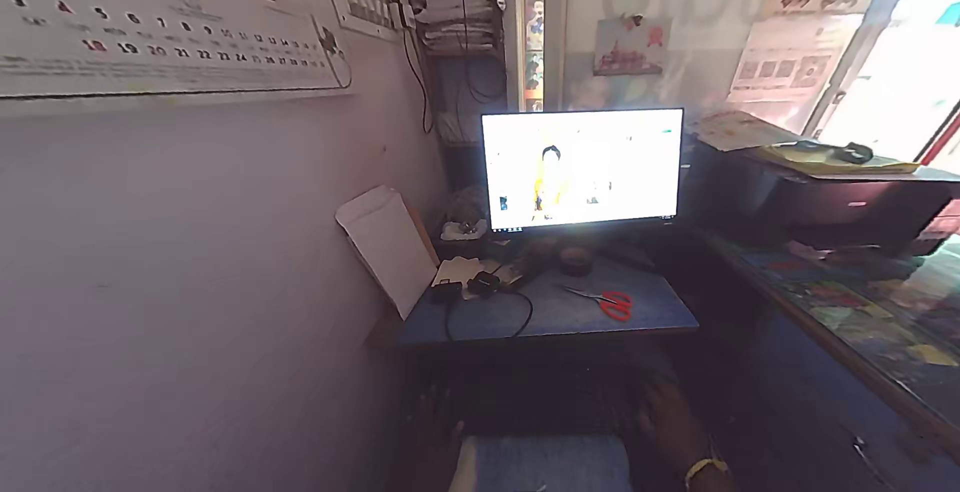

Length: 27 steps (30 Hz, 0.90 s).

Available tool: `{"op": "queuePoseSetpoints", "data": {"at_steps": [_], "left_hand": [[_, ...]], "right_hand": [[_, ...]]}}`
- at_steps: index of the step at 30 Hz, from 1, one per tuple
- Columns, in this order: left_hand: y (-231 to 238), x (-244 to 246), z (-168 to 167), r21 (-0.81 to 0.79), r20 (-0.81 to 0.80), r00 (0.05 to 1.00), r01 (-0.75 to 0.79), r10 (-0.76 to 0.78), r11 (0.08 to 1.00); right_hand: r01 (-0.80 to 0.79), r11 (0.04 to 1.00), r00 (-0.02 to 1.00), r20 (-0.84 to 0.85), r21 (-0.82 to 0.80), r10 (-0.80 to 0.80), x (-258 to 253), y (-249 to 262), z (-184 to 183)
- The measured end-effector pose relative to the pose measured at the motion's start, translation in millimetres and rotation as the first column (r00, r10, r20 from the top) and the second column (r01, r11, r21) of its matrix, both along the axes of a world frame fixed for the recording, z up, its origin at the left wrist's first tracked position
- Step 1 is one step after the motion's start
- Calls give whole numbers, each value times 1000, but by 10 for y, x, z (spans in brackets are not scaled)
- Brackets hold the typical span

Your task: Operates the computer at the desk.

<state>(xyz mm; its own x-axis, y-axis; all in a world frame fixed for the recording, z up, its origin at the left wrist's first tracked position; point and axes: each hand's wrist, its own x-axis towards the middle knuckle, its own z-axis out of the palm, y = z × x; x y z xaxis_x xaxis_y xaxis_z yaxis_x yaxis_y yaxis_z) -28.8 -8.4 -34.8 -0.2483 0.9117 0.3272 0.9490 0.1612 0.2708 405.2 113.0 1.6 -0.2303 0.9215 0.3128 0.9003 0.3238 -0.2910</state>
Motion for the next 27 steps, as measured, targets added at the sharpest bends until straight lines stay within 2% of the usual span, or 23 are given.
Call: {"op": "queuePoseSetpoints", "data": {"at_steps": [27], "left_hand": [[53,-43,-130,33,-21,1000,13,-13,999]], "right_hand": [[-11,999,1000,4,50,10,2,-6,3]]}}
